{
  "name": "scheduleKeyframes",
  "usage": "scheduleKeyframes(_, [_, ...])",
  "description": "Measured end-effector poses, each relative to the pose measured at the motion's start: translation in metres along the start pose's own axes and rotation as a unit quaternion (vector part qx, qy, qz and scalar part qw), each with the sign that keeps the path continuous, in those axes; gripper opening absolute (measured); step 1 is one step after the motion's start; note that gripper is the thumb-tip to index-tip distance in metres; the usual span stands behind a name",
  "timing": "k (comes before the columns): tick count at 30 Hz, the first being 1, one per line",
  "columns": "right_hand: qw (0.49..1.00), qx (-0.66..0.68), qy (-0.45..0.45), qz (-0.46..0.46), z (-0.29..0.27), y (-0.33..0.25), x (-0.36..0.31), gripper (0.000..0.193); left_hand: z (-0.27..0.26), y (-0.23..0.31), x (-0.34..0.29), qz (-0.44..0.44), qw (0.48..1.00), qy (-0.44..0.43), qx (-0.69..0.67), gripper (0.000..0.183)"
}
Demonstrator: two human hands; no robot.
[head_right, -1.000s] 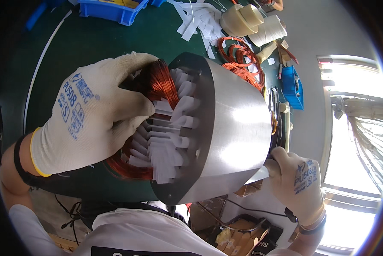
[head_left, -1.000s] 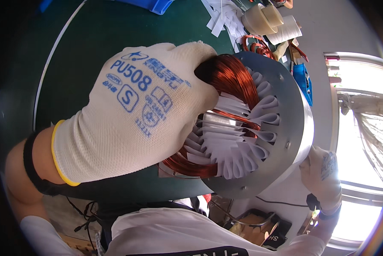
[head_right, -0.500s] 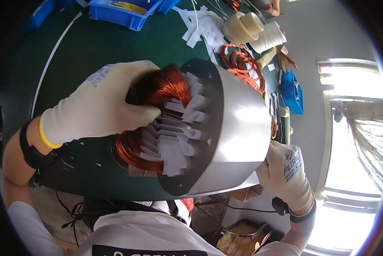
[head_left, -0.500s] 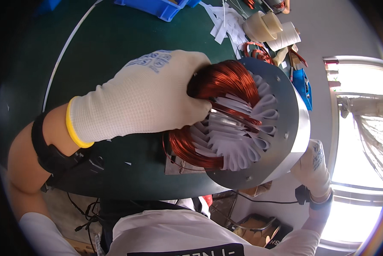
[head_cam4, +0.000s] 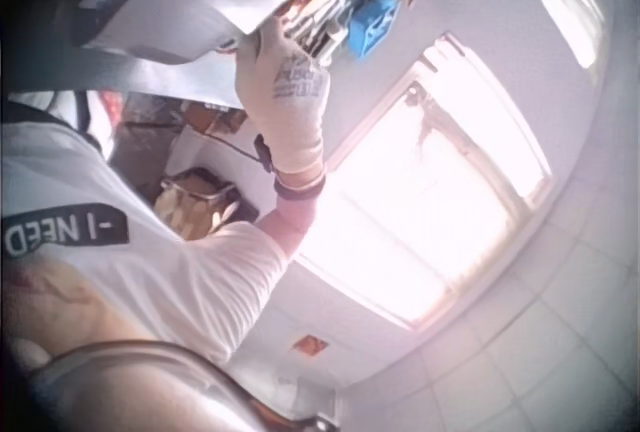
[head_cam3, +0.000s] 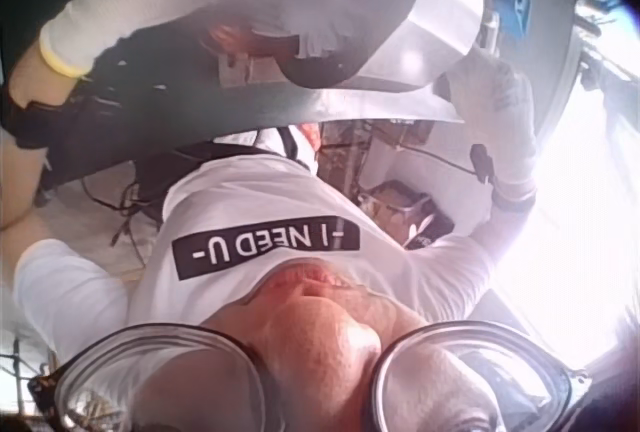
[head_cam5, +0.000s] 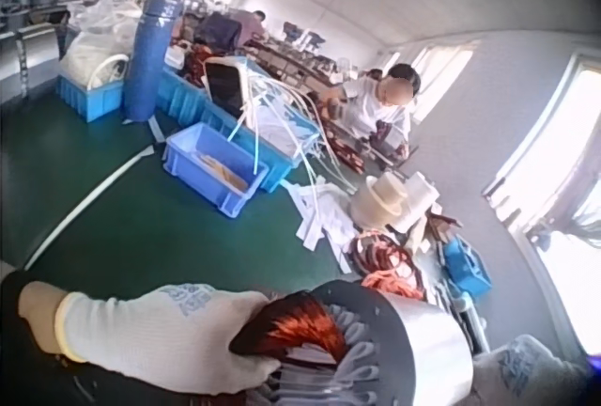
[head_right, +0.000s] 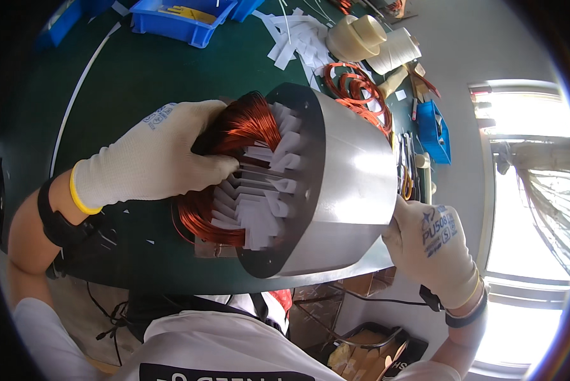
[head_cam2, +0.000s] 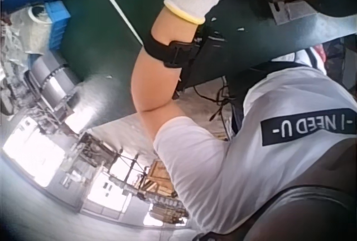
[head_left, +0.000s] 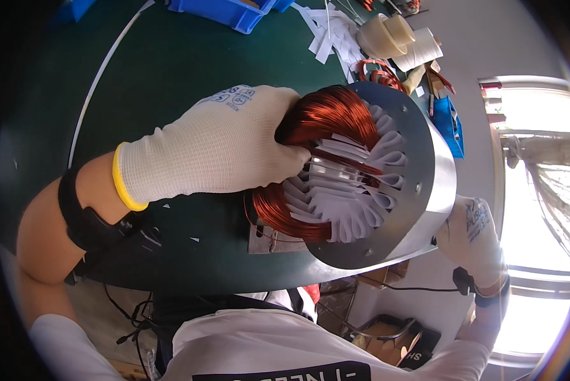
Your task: Manually winding and inserting copper wire coils into a motor stator.
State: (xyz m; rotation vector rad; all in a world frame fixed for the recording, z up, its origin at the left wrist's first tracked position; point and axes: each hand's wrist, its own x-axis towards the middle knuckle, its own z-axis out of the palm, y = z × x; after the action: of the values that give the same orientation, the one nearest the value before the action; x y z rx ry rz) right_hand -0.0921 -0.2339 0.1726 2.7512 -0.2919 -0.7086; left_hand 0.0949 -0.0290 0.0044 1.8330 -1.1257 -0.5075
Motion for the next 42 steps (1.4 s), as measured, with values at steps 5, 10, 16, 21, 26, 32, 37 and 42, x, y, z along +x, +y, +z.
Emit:
scheduleKeyframes(5, [0.998, -0.016, 0.026, 0.048, 0.017, 0.03, -0.035, 0.009, -0.001, 0.007, 0.004, -0.031, 0.999, -0.023, -0.023, 0.043])
scheduleKeyframes(10, [0.99, 0.069, 0.122, -0.015, 0.023, 0.021, -0.027, 0.008, -0.004, 0.011, 0.006, -0.067, 0.992, -0.08, -0.076, 0.038])
scheduleKeyframes(16, [0.99, 0.006, 0.123, -0.074, 0.021, 0.005, -0.001, 0.009, 0.008, 0.003, 0.001, -0.025, 0.989, -0.018, -0.147, 0.032])
scheduleKeyframes(21, [0.983, 0.031, 0.1, -0.149, 0.026, 0.019, -0.007, 0.035, 0.002, 0.009, 0.0, -0.05, 0.983, -0.039, -0.173, 0.028])
scheduleKeyframes(26, [0.97, -0.095, 0.178, -0.138, 0.038, 0.024, -0.015, 0.02, 0.001, 0.014, 0.006, -0.056, 0.974, -0.08, -0.203, 0.029])
scheduleKeyframes(32, [0.998, 0.002, 0.059, 0.007, 0.021, 0.026, -0.027, 0.008, -0.004, 0.007, 0.007, -0.084, 0.974, -0.1, -0.186, 0.034])
scheduleKeyframes(37, [0.976, 0.137, 0.163, 0.041, 0.055, 0.038, -0.054, 0.011, 0.005, -0.009, 0.003, 0.012, 0.969, -0.039, -0.243, 0.034])
scheduleKeyframes(42, [0.831, 0.46, 0.256, 0.183, 0.176, 0.065, -0.06, 0.025, 0.006, 0.004, 0.006, -0.031, 0.973, -0.08, -0.216, 0.036])
